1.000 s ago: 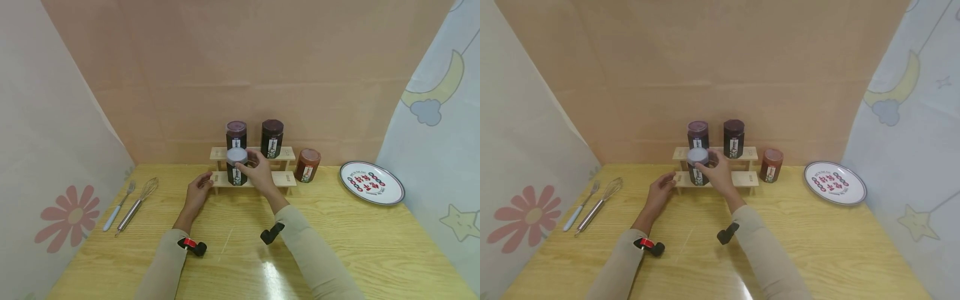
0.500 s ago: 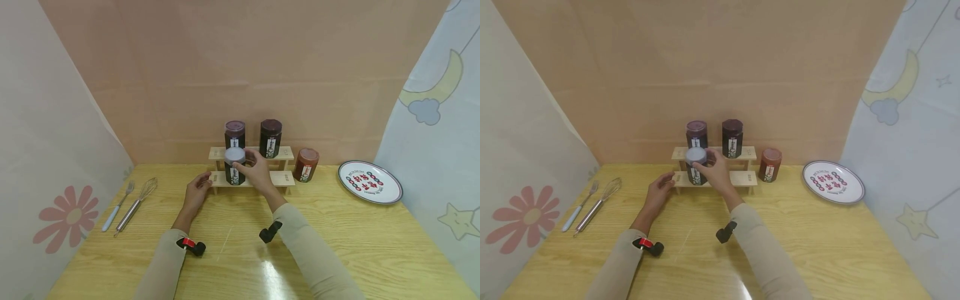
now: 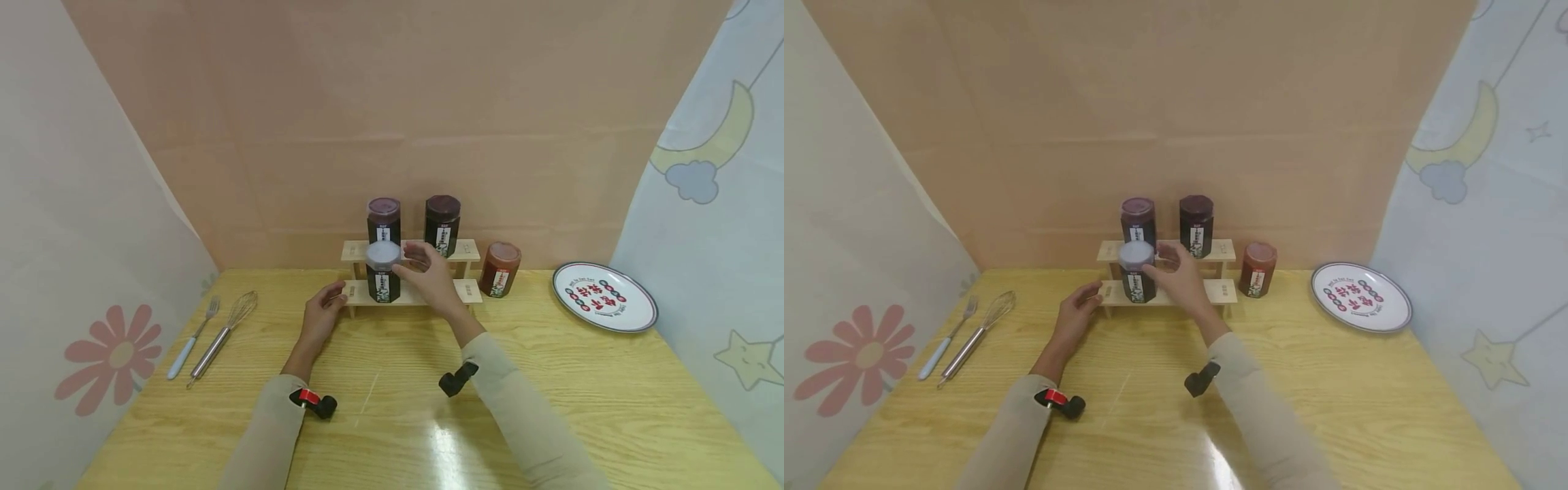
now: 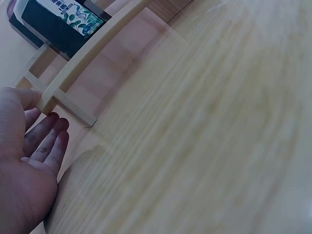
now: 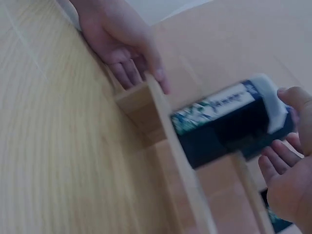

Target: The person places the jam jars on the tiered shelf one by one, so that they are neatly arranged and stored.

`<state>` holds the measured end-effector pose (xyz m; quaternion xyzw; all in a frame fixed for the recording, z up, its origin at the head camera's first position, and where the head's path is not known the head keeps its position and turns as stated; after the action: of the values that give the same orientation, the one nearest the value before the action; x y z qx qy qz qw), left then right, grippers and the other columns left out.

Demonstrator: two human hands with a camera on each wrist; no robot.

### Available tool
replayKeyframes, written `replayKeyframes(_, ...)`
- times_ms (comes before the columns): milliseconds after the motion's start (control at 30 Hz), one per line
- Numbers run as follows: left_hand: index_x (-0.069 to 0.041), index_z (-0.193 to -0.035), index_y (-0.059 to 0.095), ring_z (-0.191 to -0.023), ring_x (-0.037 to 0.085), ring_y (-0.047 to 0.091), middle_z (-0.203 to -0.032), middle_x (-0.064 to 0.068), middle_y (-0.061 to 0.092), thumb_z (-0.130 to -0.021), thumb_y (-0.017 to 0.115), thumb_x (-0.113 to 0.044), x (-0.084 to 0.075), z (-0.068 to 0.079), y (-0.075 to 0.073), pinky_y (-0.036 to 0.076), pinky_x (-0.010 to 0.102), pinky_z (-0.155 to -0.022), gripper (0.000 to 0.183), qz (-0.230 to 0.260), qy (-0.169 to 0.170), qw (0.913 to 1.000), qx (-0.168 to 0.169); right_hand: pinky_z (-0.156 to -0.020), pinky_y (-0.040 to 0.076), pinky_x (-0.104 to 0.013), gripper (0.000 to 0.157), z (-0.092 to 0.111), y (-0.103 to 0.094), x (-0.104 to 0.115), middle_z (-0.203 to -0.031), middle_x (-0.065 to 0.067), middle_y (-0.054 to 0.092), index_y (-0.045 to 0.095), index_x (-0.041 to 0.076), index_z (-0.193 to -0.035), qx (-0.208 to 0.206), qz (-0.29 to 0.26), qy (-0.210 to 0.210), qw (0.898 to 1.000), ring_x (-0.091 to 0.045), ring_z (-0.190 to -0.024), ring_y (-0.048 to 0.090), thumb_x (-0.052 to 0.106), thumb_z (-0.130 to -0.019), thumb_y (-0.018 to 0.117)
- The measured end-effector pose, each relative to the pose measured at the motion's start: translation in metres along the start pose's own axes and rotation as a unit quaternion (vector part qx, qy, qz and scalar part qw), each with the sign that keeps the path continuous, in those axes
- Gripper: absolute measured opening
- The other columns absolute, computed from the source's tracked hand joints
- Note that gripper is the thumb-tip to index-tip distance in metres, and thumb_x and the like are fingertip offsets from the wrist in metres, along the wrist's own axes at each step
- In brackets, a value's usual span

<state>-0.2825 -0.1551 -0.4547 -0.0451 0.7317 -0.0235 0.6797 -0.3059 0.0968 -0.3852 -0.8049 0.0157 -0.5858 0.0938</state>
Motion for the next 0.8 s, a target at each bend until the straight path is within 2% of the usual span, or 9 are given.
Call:
replayKeyframes(167,0.000,-0.145,0.056,-0.138,0.031,0.055,-0.150,0.019,0.056,-0.104,0.060,-0.010,0.000,-0.001,0.000,0.049,0.008,-0.092,0.042,-0.002,-0.003,1.0000,-0.003,-0.118,0.045,-0.045,0.057,0.004,-0.032,0.011,-0.144,-0.025,0.057,0.053,0.000,-0.143,-0.005,0.003,-0.010,1.000,-0.040,-0.137,0.054,0.014,-0.093,0.078)
replayKeyframes(433,-0.001,-0.146,0.056,-0.139,0.031,0.055,-0.150,0.019,0.056,-0.104,0.060,-0.010,-0.002,0.001,-0.001,0.049,0.008,-0.093,0.043,-0.007,-0.010,0.9999,0.001,-0.123,0.039,-0.045,0.060,0.009,-0.091,0.018,-0.148,-0.020,0.055,0.049,0.002,-0.147,-0.019,0.042,-0.011,0.999,-0.033,-0.141,0.052,0.020,-0.096,0.075)
replayKeyframes(500,0.000,-0.146,0.055,-0.138,0.032,0.055,-0.150,0.019,0.056,-0.104,0.059,-0.010,-0.001,0.001,-0.003,0.049,0.008,-0.092,0.043,-0.010,-0.009,0.9999,0.000,-0.121,0.041,-0.040,0.059,0.009,-0.104,0.018,-0.148,-0.020,0.055,0.049,0.002,-0.148,-0.032,0.058,-0.013,0.998,-0.033,-0.141,0.052,0.021,-0.097,0.073)
replayKeyframes(633,-0.002,-0.147,0.055,-0.139,0.031,0.054,-0.151,0.019,0.055,-0.105,0.059,-0.011,0.014,-0.007,-0.004,0.048,0.007,-0.092,0.043,-0.003,-0.009,0.9999,-0.005,-0.115,0.047,-0.028,0.059,0.005,-0.129,0.018,-0.147,-0.016,0.056,0.049,0.004,-0.149,-0.063,0.075,-0.013,0.995,-0.034,-0.139,0.052,0.024,-0.098,0.072)
replayKeyframes(733,-0.004,-0.147,0.056,-0.140,0.029,0.053,-0.152,0.017,0.055,-0.105,0.060,-0.012,0.028,-0.015,-0.005,0.047,0.006,-0.093,0.043,0.003,-0.008,0.9999,-0.010,-0.110,0.047,-0.018,0.061,0.004,-0.146,0.017,-0.143,-0.006,0.057,0.047,0.004,-0.150,-0.078,0.078,-0.004,0.994,-0.031,-0.139,0.051,0.026,-0.098,0.072)
replayKeyframes(800,-0.006,-0.146,0.057,-0.140,0.028,0.054,-0.151,0.016,0.056,-0.105,0.061,-0.014,0.031,-0.015,-0.005,0.047,0.006,-0.093,0.042,0.003,-0.001,0.9999,-0.015,-0.106,0.046,-0.013,0.063,0.004,-0.154,0.016,-0.139,0.001,0.057,0.046,0.003,-0.151,-0.084,0.079,0.004,0.993,-0.027,-0.137,0.051,0.027,-0.099,0.071)
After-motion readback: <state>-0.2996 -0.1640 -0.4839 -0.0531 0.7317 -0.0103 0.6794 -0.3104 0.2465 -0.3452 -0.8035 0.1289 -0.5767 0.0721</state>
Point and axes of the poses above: each hand's wrist, its own z-axis away from the middle knuckle, its own y-axis out of the palm, x = y × z, the point moved 1 cm from there along -z, towards the middle knuckle
